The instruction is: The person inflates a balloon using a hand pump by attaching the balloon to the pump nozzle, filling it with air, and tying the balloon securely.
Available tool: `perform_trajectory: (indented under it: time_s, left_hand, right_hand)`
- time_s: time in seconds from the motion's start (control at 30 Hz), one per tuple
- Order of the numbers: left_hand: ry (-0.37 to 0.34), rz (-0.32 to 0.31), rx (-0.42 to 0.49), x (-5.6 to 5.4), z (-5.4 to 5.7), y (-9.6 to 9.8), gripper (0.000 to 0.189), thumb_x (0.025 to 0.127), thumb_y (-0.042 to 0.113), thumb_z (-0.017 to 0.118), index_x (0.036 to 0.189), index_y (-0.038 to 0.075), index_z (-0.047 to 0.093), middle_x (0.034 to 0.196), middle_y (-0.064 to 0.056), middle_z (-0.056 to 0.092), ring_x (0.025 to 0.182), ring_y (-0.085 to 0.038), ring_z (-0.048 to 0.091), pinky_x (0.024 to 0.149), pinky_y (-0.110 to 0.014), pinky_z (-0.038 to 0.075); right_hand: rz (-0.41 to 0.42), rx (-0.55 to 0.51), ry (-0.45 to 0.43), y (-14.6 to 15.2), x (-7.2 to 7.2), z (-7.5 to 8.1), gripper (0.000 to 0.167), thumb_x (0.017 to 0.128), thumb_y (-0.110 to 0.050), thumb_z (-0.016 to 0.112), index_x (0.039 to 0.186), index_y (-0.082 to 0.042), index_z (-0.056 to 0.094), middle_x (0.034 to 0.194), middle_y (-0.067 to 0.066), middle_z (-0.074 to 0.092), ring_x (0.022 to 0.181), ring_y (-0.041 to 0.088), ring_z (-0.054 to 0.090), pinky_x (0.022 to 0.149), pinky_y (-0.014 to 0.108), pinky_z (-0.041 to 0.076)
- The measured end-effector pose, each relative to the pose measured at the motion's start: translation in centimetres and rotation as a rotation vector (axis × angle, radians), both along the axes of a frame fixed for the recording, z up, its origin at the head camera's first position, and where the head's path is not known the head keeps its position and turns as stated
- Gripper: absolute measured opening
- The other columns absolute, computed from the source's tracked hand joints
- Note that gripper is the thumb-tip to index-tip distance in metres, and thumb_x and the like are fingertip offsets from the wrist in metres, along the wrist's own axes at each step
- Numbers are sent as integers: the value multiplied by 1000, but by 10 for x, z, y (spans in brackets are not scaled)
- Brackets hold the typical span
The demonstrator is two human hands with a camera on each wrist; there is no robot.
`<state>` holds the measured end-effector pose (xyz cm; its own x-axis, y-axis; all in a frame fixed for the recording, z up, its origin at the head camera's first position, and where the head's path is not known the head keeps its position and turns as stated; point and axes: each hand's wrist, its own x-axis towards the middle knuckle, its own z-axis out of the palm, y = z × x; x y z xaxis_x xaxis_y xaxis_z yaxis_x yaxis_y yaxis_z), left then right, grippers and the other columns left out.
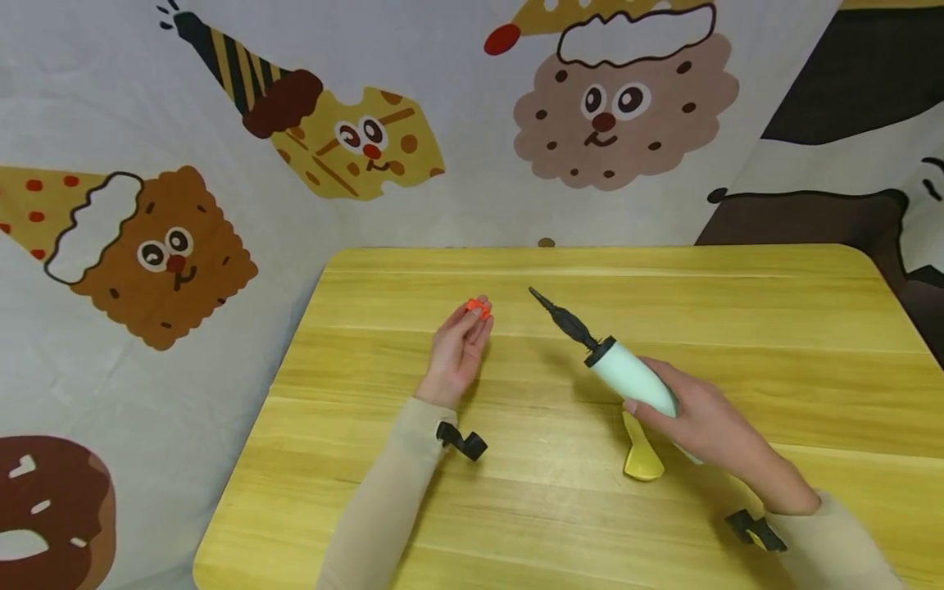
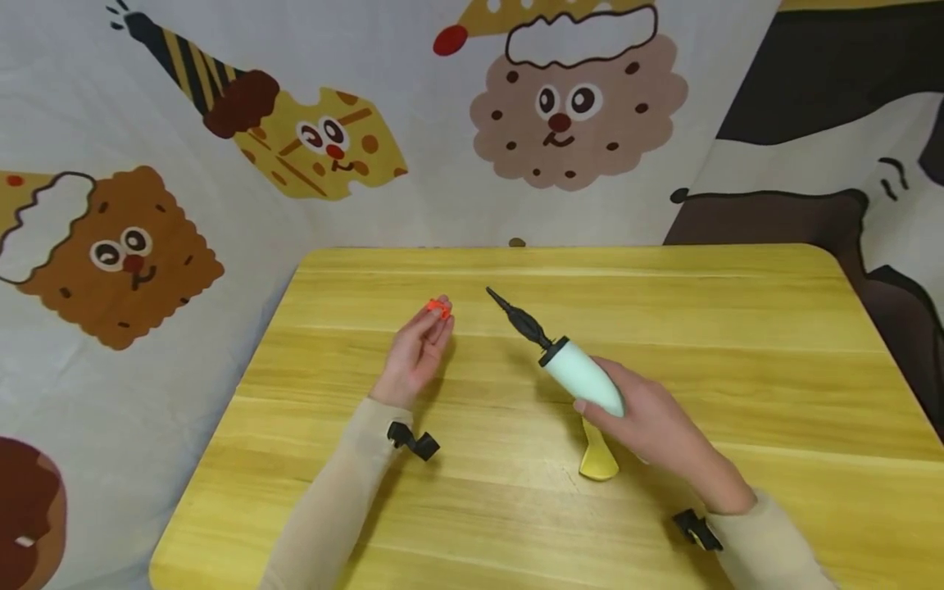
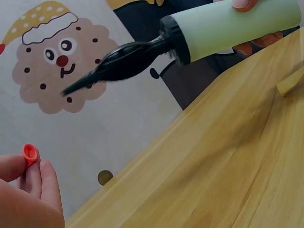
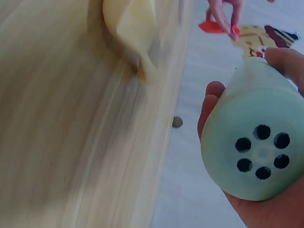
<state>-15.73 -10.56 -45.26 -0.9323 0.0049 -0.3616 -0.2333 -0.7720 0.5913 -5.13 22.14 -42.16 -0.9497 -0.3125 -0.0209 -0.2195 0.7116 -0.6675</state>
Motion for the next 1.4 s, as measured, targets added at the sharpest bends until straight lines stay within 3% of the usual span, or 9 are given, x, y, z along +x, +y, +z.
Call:
perform_trajectory:
  time_s: [0.2,0.33,0.57,0.83,1.2,1.4]
  left_hand:
    - [55,-14,-31,1,2,7,62,102,-7,56,157,-6,26,154,-25,46,116,-19,67,108,-32,48]
    - [72,-4,-36,1,3,11,66,101,-9,56,158,-6,23,149,-24,52,121,-23,66,108,-32,49]
    - [76,3,-60,3,5,17,67,100,-10,57,157,-3,22,140,-21,61,124,-25,65,108,-34,49]
    - [108,13,-85,6,4,20,73,100,-10,60,159,-1,19,140,-24,60,121,-25,67,105,-34,51]
    - [157,-3,-142,11,5,26,69,97,-11,63,154,6,28,136,-27,60,116,-26,69,95,-30,56]
    - [167,0,-138,14,5,29,71,97,-13,60,156,4,25,134,-25,60,115,-25,69,98,-30,55]
  right_hand:
    - [65,16,25,-16,2,-3,66,99,-39,72,150,-4,49,125,17,68,92,24,63,72,43,53]
    - [81,11,17,-22,4,-4,65,98,-39,73,148,-5,51,125,14,68,95,22,64,75,44,54]
    - [72,23,29,-27,4,-7,66,97,-42,73,148,-5,52,127,14,68,99,24,65,80,48,55]
    - [58,62,54,-33,5,-8,70,97,-45,72,150,-5,49,133,19,64,104,31,66,81,53,56]
    - [28,93,76,-42,4,-7,71,98,-48,70,151,-6,48,137,20,62,107,35,65,83,58,56]
    - [19,91,83,-49,4,-2,71,99,-45,69,151,-2,46,139,23,60,108,36,65,80,57,56]
